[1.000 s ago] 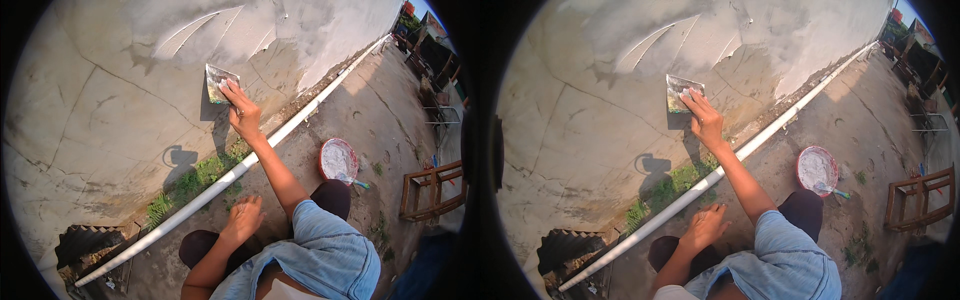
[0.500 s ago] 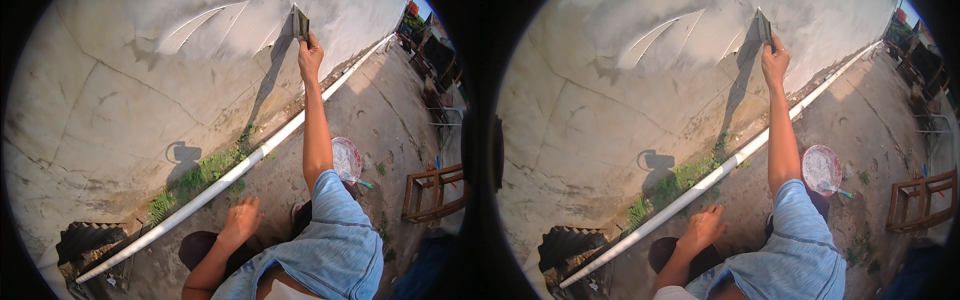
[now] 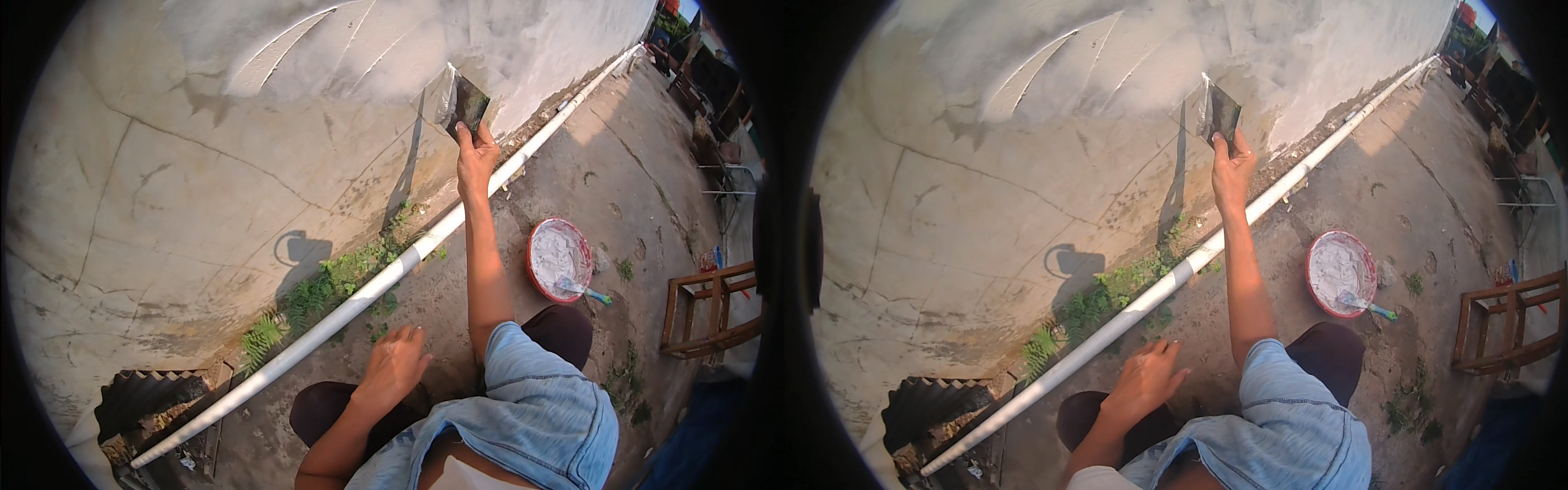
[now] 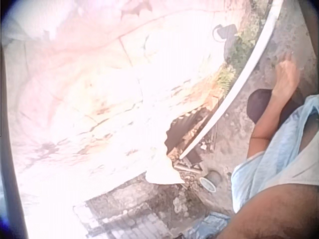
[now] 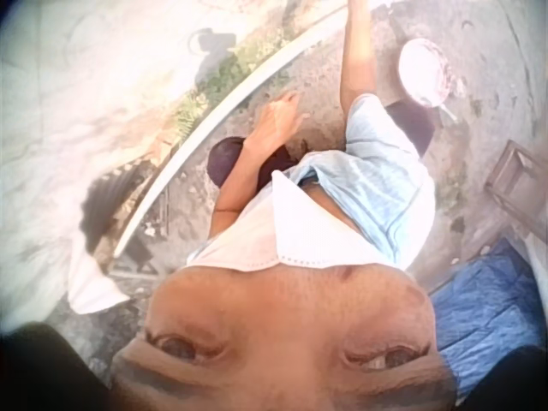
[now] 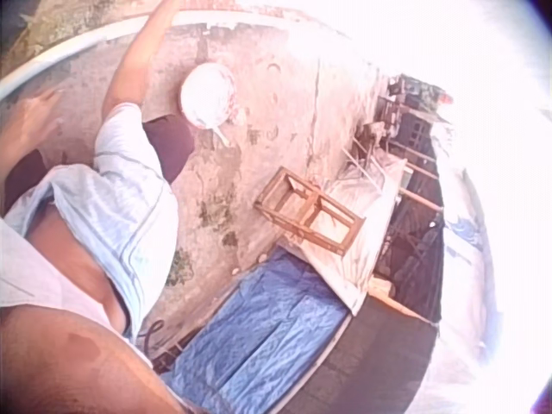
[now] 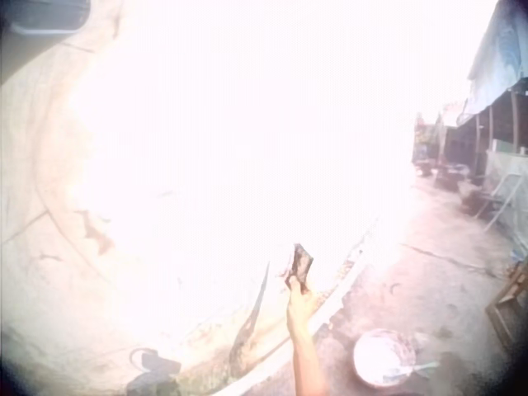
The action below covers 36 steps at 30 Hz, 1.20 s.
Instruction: The person applies white plaster to a curved outdoor wall using a trowel and a smaller hand tool. They repeatedly scoop plaster from a red bucket and smooth it onto the wall surface, working along a white pipe at the base.
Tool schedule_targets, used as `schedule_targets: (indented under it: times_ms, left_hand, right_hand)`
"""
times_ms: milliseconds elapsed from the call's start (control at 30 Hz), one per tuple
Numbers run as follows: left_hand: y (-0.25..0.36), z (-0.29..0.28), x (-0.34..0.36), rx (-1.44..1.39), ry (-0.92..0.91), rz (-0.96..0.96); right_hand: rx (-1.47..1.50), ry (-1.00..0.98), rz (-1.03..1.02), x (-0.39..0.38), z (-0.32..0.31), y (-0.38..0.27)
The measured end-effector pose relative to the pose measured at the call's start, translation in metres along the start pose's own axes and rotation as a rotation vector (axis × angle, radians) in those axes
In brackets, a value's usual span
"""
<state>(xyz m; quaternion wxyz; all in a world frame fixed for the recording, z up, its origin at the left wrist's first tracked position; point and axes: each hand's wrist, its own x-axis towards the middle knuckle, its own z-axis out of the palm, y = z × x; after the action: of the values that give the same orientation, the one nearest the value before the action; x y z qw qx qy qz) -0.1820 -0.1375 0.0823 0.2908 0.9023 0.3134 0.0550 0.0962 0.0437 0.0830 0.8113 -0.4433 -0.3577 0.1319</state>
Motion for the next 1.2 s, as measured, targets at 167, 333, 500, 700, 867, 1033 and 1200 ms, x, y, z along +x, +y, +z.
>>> schedule_targets:
  times_ms: [167, 333, 500, 700, 867, 1033, 1200]
  left_hand:
    - [0.005, -0.007, 0.000, 0.072, -0.084, -0.068]
    - [0.005, -0.007, 0.003, 0.147, -0.119, -0.124]
    - [0.004, 0.001, 0.009, 0.092, -0.102, -0.079]
    - [0.003, -0.003, 0.009, 0.079, -0.127, -0.100]
    - [0.002, -0.008, 0.001, 0.087, -0.116, -0.100]
    - [-0.005, -0.009, -0.001, 0.078, -0.101, -0.110]
    - [-0.008, 0.002, 0.009, 0.072, -0.131, -0.077]
  right_hand:
    - [-0.288, 0.248, -0.164, 0.052, 0.015, 0.039]
    - [-0.513, 0.071, -0.363, -0.056, 0.089, 0.065]
    - [-0.389, -0.271, -0.322, -0.163, 0.087, 0.056]
    - [-0.052, 0.077, -0.006, -0.036, -0.011, 0.040]
    - [-0.085, 0.141, -0.121, 0.098, -0.058, 0.053]
    - [-0.262, 0.069, -0.129, 0.054, -0.006, 0.043]
    - [-0.385, -0.191, -0.359, -0.071, 0.056, 0.029]
